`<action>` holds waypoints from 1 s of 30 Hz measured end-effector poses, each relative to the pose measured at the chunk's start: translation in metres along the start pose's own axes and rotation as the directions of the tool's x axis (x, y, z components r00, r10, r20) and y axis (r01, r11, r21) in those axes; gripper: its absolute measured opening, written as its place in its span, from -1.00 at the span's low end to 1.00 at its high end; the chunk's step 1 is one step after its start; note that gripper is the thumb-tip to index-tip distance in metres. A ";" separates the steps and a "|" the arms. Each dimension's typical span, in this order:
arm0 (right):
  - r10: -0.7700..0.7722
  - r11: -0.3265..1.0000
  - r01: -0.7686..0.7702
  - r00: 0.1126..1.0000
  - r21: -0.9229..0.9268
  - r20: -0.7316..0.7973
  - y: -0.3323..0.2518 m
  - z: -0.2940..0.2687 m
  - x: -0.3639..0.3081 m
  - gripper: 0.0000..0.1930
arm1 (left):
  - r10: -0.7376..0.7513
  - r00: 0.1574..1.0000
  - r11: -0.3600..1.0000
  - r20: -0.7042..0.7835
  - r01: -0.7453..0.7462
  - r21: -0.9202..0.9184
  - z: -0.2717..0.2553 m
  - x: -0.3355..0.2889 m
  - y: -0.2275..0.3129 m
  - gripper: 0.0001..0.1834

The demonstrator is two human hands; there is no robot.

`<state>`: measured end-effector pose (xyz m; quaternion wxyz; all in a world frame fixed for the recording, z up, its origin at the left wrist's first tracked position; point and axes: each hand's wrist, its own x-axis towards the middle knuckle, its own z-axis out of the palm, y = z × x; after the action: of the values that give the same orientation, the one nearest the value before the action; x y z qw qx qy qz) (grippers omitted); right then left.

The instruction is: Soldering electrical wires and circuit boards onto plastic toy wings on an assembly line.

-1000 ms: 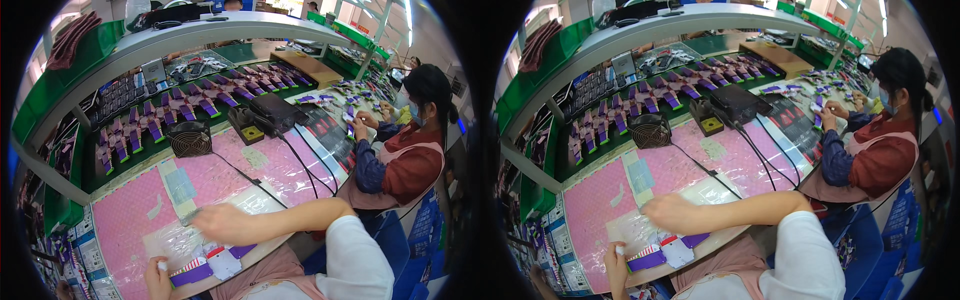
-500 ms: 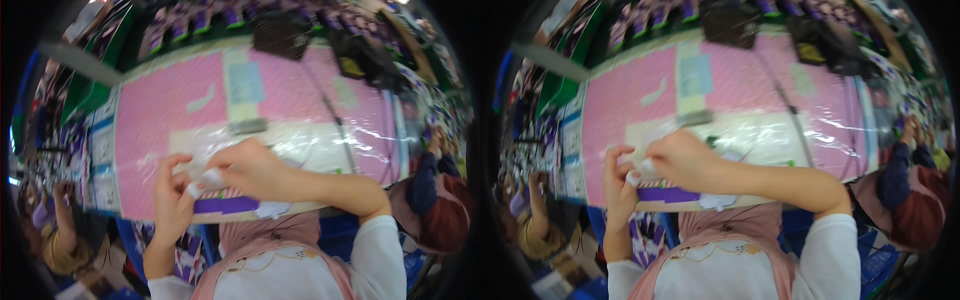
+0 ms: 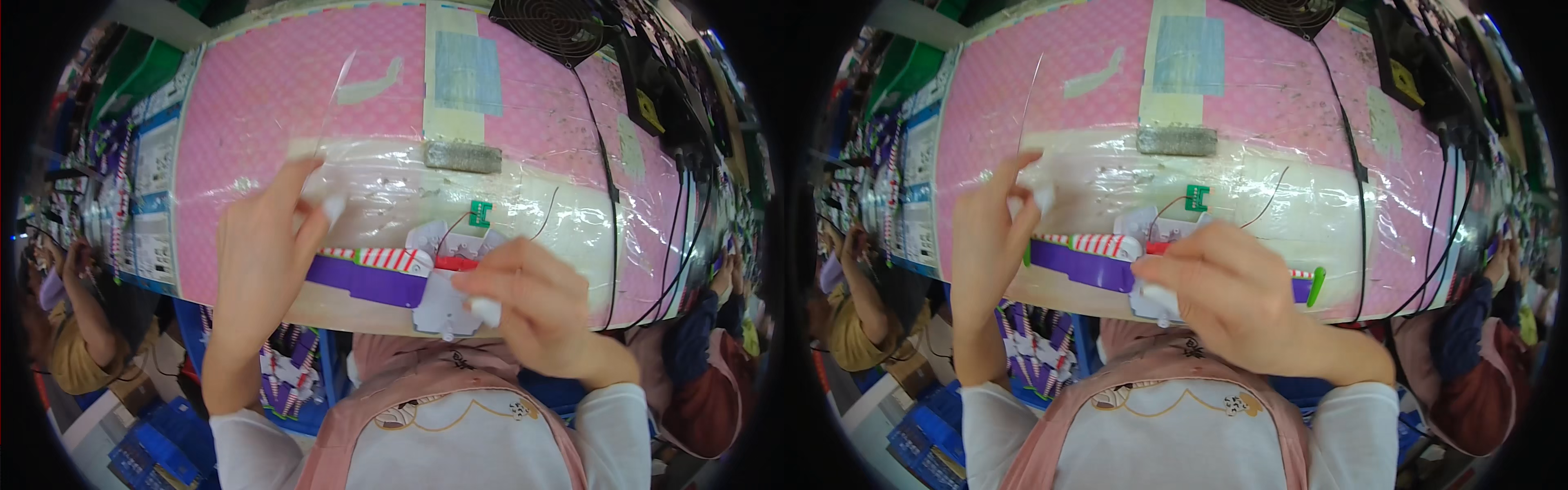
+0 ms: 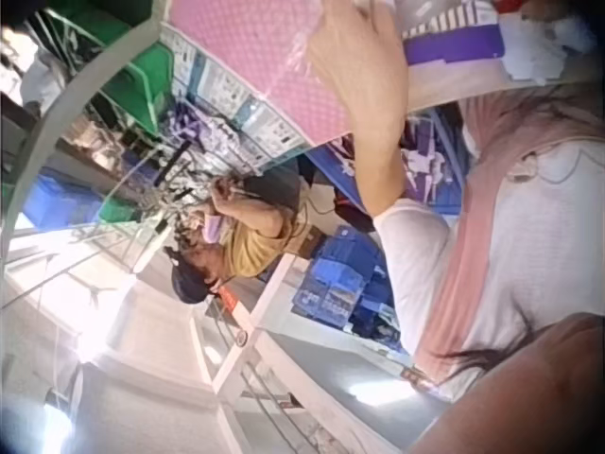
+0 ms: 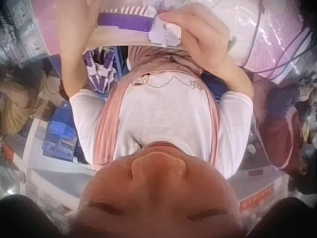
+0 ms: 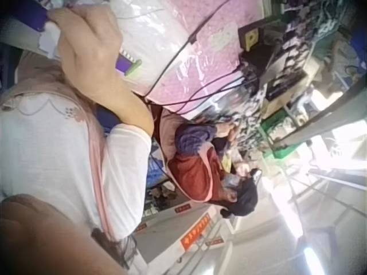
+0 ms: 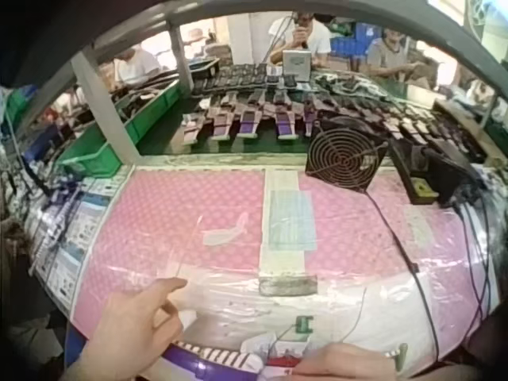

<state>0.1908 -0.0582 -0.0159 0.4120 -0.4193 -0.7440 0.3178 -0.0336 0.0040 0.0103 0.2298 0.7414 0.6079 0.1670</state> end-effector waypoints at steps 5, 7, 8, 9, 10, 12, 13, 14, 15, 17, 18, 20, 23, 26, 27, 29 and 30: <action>-0.179 0.978 0.182 0.983 -0.100 0.037 -0.008 0.019 -0.012 -0.74 | 0.460 0.866 0.886 0.195 -0.463 -0.031 0.051 0.024 0.027 -0.77; -0.076 0.997 0.077 0.996 -0.008 0.054 -0.009 0.017 -0.012 -0.80 | 0.422 0.868 0.906 0.261 -0.413 -0.093 0.058 0.025 0.029 -0.79; -0.011 1.000 0.010 0.999 0.023 0.048 -0.006 0.014 -0.012 -0.82 | 0.323 0.878 0.924 0.354 -0.212 -0.318 0.053 0.029 0.029 -0.77; 0.058 0.996 -0.059 0.998 0.061 0.005 -0.003 0.011 -0.009 -0.85 | 0.237 0.851 0.870 0.469 0.029 -0.492 0.038 0.030 0.027 -0.75; 0.129 0.986 -0.125 0.991 0.114 -0.030 0.001 0.009 -0.004 -0.87 | 0.163 0.787 0.750 0.595 0.293 -0.593 0.026 0.027 0.026 -0.73; 0.255 0.940 -0.237 0.966 0.247 -0.044 0.001 0.008 0.004 -0.90 | 0.139 0.788 0.661 0.600 0.378 -0.649 0.014 0.016 0.032 -0.68; 0.300 0.906 -0.277 0.954 0.319 -0.024 0.000 0.009 0.010 -0.91 | 0.139 0.793 0.633 0.593 0.389 -0.669 0.010 0.013 0.032 -0.66; 0.343 0.866 -0.316 0.939 0.388 0.000 -0.001 0.012 0.014 -0.91 | 0.142 0.796 0.606 0.589 0.400 -0.687 0.007 0.010 0.033 -0.63; 0.421 0.774 -0.362 0.907 0.519 0.004 -0.001 0.014 0.014 -0.90 | 0.164 0.796 0.602 0.582 0.387 -0.698 0.006 0.009 0.032 -0.61; 0.449 0.762 -0.398 0.893 0.511 0.026 -0.006 0.013 0.019 -0.91 | 0.150 0.819 0.526 0.554 0.408 -0.746 0.005 0.006 0.031 -0.61; 0.464 0.756 -0.416 0.885 0.505 0.034 -0.008 0.012 0.021 -0.91 | 0.125 0.833 0.454 0.540 0.436 -0.777 0.009 0.006 0.033 -0.63; 0.244 0.944 -0.216 0.966 0.251 -0.088 0.002 0.015 0.021 -0.90 | 0.068 0.871 0.400 0.487 0.424 -0.813 0.013 0.001 0.029 -0.69; 0.319 0.906 -0.264 0.940 0.331 -0.123 0.004 0.013 0.016 -0.87 | -0.024 0.933 0.442 0.359 0.332 -0.833 0.019 -0.007 0.020 -0.79; 0.608 0.525 -0.513 0.784 0.679 0.122 -0.012 0.011 0.018 -0.87 | -0.131 0.975 0.478 0.179 0.221 -0.850 0.022 -0.013 0.015 -0.87; 0.629 0.480 -0.575 0.752 0.662 0.198 -0.014 0.011 0.018 -0.88 | -0.139 0.985 0.520 0.102 0.160 -0.839 0.027 -0.015 0.012 -0.88; 0.610 0.513 -0.585 0.764 0.628 0.212 -0.016 0.017 0.019 -0.89 | -0.149 0.988 0.583 -0.026 0.067 -0.810 0.031 -0.018 0.014 -0.88; 0.631 0.529 -0.579 0.757 0.621 0.169 -0.019 0.019 0.020 -0.90 | -0.149 0.986 0.604 -0.069 0.035 -0.796 0.034 -0.019 0.017 -0.87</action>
<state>0.1617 -0.0513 -0.0024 0.4207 -0.4956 -0.3808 0.6576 -0.0062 -0.0221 -0.0082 0.5026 0.5187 0.5221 0.4537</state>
